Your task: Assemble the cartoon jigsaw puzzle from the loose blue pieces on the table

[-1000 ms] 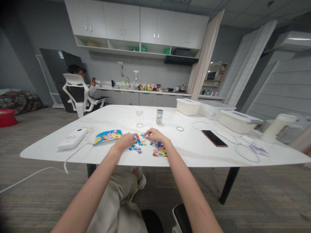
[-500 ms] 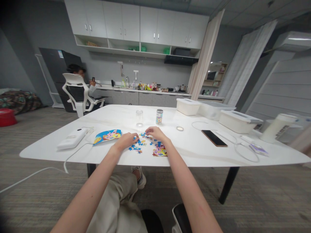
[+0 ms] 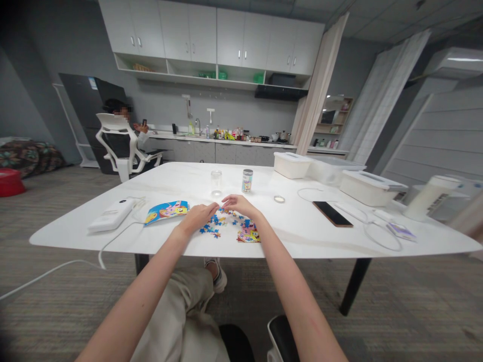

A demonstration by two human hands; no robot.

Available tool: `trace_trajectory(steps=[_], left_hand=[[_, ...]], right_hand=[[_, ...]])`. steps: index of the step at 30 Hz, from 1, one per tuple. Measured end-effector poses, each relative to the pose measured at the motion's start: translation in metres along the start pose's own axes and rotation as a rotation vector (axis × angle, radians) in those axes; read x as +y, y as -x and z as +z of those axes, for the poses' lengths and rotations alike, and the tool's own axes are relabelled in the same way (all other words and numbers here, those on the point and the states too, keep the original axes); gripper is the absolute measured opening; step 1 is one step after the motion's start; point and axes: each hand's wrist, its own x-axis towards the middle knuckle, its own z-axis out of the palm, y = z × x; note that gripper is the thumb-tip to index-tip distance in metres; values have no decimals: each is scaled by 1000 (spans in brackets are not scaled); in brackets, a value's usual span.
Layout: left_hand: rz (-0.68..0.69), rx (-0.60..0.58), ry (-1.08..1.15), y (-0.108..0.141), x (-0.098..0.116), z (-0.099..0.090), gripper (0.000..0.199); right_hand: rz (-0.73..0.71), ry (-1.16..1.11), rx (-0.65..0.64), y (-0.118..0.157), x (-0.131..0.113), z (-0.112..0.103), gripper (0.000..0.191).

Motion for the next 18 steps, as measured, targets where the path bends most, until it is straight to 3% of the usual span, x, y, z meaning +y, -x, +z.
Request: trace_trajectory(steps=[10,18], left_hand=[[68,83,2,-4,-1,10,35],[88,87,-20,-4,2,8,34]], right_hand=[[10,-102,-42,-3,5,-2,31],[-34,-18,16,-1,2,0,27]])
